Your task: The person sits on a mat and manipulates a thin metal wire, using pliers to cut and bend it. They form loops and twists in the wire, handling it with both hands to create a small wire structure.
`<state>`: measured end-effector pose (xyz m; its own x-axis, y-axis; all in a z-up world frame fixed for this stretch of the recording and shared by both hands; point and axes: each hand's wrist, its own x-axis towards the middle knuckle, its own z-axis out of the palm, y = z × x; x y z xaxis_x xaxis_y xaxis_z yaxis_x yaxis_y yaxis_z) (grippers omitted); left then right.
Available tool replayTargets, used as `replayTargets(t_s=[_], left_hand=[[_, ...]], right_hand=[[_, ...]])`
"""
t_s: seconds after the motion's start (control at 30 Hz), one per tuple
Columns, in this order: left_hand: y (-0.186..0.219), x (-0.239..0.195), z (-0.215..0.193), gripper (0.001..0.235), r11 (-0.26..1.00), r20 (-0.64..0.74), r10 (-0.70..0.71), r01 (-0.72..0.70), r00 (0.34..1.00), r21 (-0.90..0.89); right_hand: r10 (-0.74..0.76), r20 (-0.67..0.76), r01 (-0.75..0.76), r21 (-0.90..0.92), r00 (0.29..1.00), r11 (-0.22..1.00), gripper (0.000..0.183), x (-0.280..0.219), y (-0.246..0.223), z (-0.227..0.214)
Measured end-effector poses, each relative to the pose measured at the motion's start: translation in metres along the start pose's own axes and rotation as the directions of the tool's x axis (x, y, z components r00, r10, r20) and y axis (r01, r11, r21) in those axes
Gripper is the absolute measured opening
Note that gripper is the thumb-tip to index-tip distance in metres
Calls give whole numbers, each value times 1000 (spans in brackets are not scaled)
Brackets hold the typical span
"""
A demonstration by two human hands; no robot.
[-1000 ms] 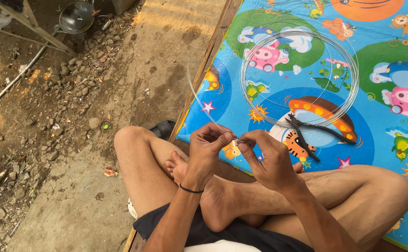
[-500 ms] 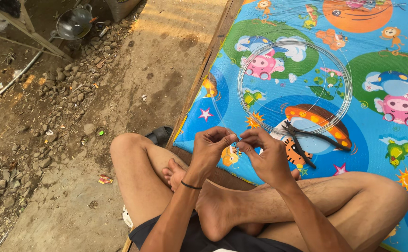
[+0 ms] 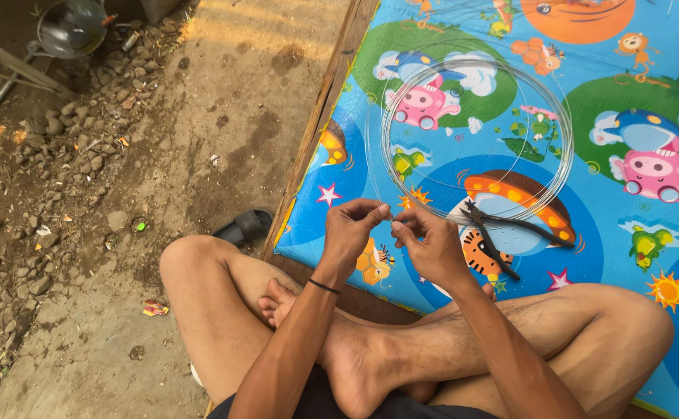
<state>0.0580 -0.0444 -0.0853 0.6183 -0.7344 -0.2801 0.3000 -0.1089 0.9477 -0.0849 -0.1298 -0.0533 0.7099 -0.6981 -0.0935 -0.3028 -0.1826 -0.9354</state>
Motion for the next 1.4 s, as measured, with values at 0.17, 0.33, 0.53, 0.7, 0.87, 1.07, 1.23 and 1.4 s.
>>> replayTargets(t_s=[0.17,0.33,0.53,0.7,0.87,1.07,1.23,1.4], left_hand=[[-12,8,-11,17,999,-5,-10,9,1000,-51],[-14,12,-15,20,981,105,44,-23,993,-194],[-24,9,-12,17,984,148,31,-4,989,-178],[-29,6,-15,14,992,90,16,-5,996,-123],[-24,1,-12,12,997,-50,11,-15,999,-78],[-13,0,-14,11,987,-114,20,-38,993,-158],[-7,-3,-14,9,994,-161,29,-45,987,-102],[-5,-4,-18,9,993,-204,42,-64,978,-103]], right_hand=[[-15,37,18,-85,999,996,13,8,-8,9],[-100,5,100,22,995,995,13,10,-5,12],[-157,-55,158,5,986,987,11,6,1,10],[-162,-62,156,-96,985,983,10,3,0,17],[-88,-50,83,-89,995,993,10,3,-3,19],[-149,-51,138,-169,988,976,10,-8,-6,19],[-75,-43,66,-190,996,980,10,-18,-9,21],[-61,-58,48,-210,996,976,11,-22,-9,31]])
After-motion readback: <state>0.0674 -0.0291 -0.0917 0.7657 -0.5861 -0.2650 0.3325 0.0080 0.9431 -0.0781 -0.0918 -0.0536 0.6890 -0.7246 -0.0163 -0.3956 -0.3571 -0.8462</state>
